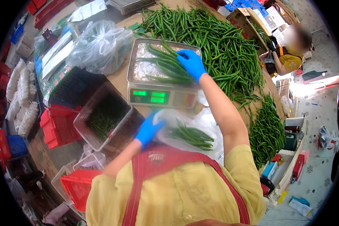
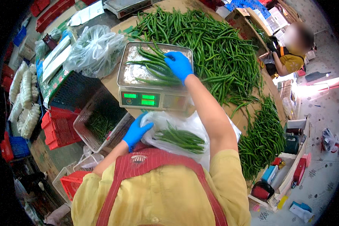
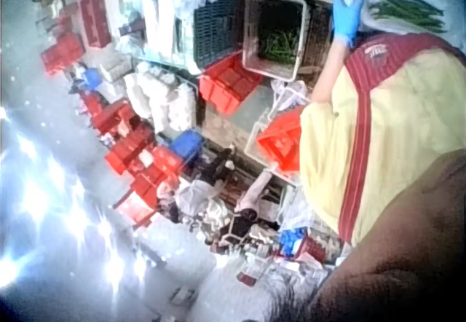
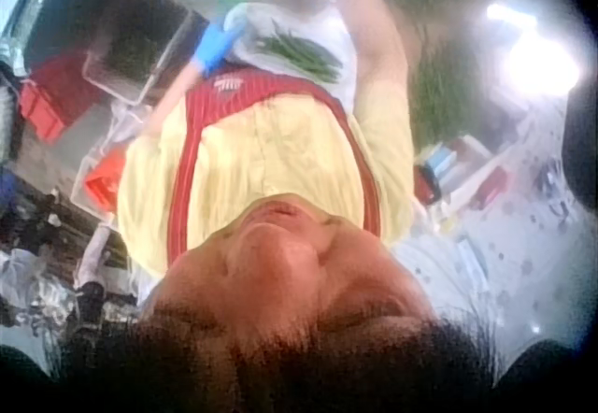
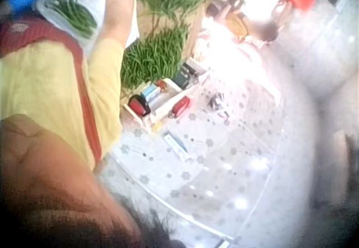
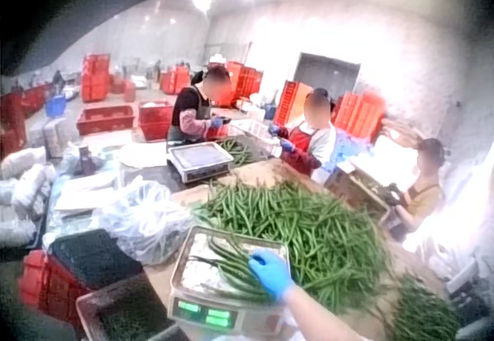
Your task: The person picks green beans from a large pile on a table and places them onto a digital scale. After weighing, the person transfers the beans into a plastic bag and sets the bag aside. This process is repeated multiple times throughout the video.
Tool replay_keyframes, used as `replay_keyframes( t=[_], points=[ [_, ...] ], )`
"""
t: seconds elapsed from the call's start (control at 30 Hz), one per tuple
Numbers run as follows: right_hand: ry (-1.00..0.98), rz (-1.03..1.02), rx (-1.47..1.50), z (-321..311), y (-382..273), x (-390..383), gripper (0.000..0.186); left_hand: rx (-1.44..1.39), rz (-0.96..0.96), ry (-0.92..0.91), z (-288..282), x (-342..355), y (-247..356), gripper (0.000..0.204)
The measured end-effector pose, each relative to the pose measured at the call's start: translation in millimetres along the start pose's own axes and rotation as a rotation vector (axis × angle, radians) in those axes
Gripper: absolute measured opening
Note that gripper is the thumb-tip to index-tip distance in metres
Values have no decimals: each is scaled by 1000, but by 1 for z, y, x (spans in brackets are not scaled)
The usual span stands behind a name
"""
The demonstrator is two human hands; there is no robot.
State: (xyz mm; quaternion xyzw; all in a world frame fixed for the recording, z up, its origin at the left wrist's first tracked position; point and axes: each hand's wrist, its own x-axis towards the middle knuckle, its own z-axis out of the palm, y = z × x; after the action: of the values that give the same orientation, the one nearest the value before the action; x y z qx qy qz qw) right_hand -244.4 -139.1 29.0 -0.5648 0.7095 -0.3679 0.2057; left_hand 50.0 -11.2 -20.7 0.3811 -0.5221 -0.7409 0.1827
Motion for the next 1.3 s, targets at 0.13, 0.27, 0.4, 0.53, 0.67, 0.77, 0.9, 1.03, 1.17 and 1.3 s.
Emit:
replay_keyframes(
  t=[0.13,0.27,0.4,0.53,0.67,0.77,0.9,1.03,1.17,1.3],
  points=[
    [-24,-231,-7,19,-18,14,29,141,38,171,-11,-6,-16,64],
    [-152,-140,-65,5,-66,-23,29,-241,90,285,-35,-1,17,41],
    [-372,-141,-61,-8,-93,-59,29,-388,460,588,-45,9,87,38],
    [-624,-131,-66,-24,-128,-87,30,-282,351,271,-65,11,95,33],
    [-770,-6,22,-37,-135,-94,28,-401,231,155,-59,-5,102,31],
    [-870,281,110,-45,-138,-94,24,-495,234,109,-54,-6,99,32],
    [-879,272,149,-44,-127,-97,29,-546,209,118,-52,-7,102,31],
    [-913,274,129,-42,-124,-97,29,-508,166,121,-59,-9,92,25],
    [-900,92,122,-39,-118,-101,25,-649,143,0,-68,-11,79,21],
    [-908,-59,35,-42,-124,-98,28,-720,91,-187,-73,-15,74,22]
  ],
)
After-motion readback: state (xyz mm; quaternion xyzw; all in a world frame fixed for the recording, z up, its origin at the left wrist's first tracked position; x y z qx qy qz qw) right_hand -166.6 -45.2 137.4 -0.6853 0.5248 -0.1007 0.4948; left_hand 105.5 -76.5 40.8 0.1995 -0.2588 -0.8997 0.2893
